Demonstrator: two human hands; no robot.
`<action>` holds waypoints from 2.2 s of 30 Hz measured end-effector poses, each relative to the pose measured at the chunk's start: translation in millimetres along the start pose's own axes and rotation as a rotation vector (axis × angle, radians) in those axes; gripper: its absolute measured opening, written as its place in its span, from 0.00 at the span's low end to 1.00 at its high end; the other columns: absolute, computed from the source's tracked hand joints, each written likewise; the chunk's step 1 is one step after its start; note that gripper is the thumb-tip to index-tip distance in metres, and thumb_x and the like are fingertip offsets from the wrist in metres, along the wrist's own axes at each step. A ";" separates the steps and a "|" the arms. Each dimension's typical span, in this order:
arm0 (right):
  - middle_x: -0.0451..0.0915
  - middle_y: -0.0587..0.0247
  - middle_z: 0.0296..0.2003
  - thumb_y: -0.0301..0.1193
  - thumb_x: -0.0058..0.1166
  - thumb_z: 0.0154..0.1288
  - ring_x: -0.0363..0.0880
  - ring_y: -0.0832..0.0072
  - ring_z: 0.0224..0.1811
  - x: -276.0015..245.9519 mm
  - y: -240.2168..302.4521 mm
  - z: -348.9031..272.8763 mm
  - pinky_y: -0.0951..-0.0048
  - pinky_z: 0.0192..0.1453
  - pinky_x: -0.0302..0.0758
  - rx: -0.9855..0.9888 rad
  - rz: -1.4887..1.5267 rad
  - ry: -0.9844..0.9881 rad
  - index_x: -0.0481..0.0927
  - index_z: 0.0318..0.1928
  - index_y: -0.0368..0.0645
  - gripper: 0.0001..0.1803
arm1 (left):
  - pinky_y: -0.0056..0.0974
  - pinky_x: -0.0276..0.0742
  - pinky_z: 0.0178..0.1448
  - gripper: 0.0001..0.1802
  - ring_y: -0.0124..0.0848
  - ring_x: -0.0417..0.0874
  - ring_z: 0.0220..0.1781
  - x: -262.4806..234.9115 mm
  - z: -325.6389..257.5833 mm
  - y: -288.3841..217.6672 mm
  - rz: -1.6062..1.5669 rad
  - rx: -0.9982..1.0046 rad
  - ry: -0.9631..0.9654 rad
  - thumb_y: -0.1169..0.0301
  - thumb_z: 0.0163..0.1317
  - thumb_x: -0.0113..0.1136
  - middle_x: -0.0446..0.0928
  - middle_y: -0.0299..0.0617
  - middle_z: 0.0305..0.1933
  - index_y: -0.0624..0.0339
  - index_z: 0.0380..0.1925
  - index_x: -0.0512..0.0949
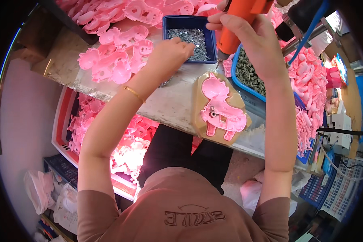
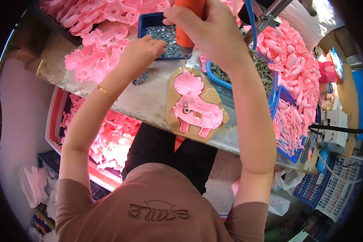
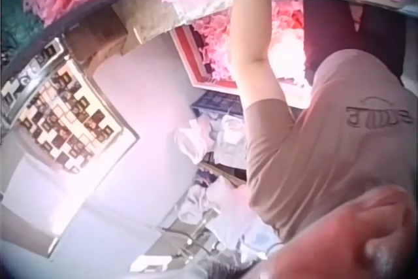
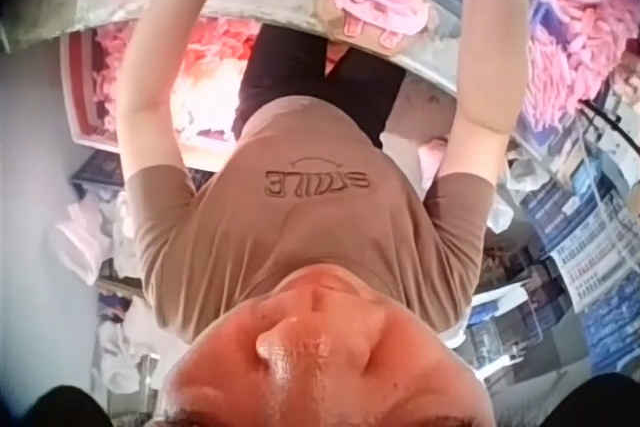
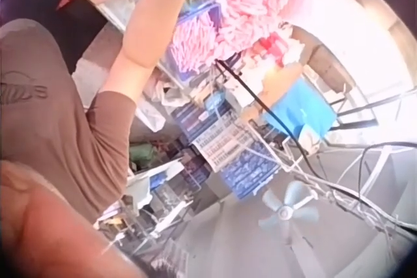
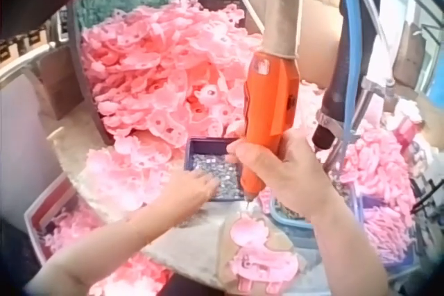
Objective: Assembling pink toy components using glue and a hand tool at a workbench.
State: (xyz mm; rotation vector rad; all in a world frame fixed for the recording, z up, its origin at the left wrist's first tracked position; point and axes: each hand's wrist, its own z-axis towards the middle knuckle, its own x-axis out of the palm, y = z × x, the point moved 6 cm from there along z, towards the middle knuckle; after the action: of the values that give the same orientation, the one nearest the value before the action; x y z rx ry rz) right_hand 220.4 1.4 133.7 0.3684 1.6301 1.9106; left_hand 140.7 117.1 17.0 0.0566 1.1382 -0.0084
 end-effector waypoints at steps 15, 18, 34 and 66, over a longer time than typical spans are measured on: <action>0.79 0.63 0.31 0.25 0.59 0.63 0.78 0.81 0.28 4.6 -4.8 -61.1 0.81 0.31 0.74 0.046 0.384 -0.112 0.74 0.49 0.35 0.15 | 0.44 0.76 0.42 0.08 0.42 0.80 0.40 -28.5 -35.8 -88.5 -0.899 -0.166 0.017 0.69 0.60 0.66 0.79 0.39 0.33 0.55 0.37 0.78; 0.81 0.59 0.39 0.28 0.62 0.58 0.81 0.74 0.33 6.7 -16.0 -57.0 0.72 0.34 0.77 -0.032 0.344 0.015 0.77 0.47 0.34 0.18 | 0.43 0.77 0.42 0.07 0.41 0.81 0.39 -26.2 -35.8 -91.7 -0.977 -0.191 0.034 0.70 0.59 0.66 0.80 0.41 0.32 0.57 0.36 0.79; 0.81 0.67 0.31 0.25 0.65 0.55 0.78 0.84 0.26 2.6 -19.0 -87.6 0.80 0.29 0.75 0.025 0.407 -0.034 0.81 0.41 0.34 0.13 | 0.46 0.76 0.46 0.12 0.46 0.80 0.44 -33.6 -39.1 -119.6 -1.086 -0.036 0.134 0.71 0.58 0.66 0.79 0.46 0.39 0.62 0.41 0.79; 0.75 0.66 0.22 0.24 0.56 0.60 0.70 0.85 0.19 -34.5 -50.7 -126.1 0.82 0.22 0.66 -0.073 0.126 -0.456 0.75 0.35 0.37 0.04 | 0.41 0.71 0.62 0.13 0.36 0.77 0.51 -21.5 -41.3 -149.7 -0.553 0.160 -0.031 0.64 0.56 0.65 0.79 0.36 0.43 0.57 0.39 0.80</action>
State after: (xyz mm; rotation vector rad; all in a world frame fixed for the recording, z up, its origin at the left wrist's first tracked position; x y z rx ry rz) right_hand 189.4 -116.3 64.2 0.8253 1.2575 1.8009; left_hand 88.9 -30.9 13.2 -0.1171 1.0902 -0.5897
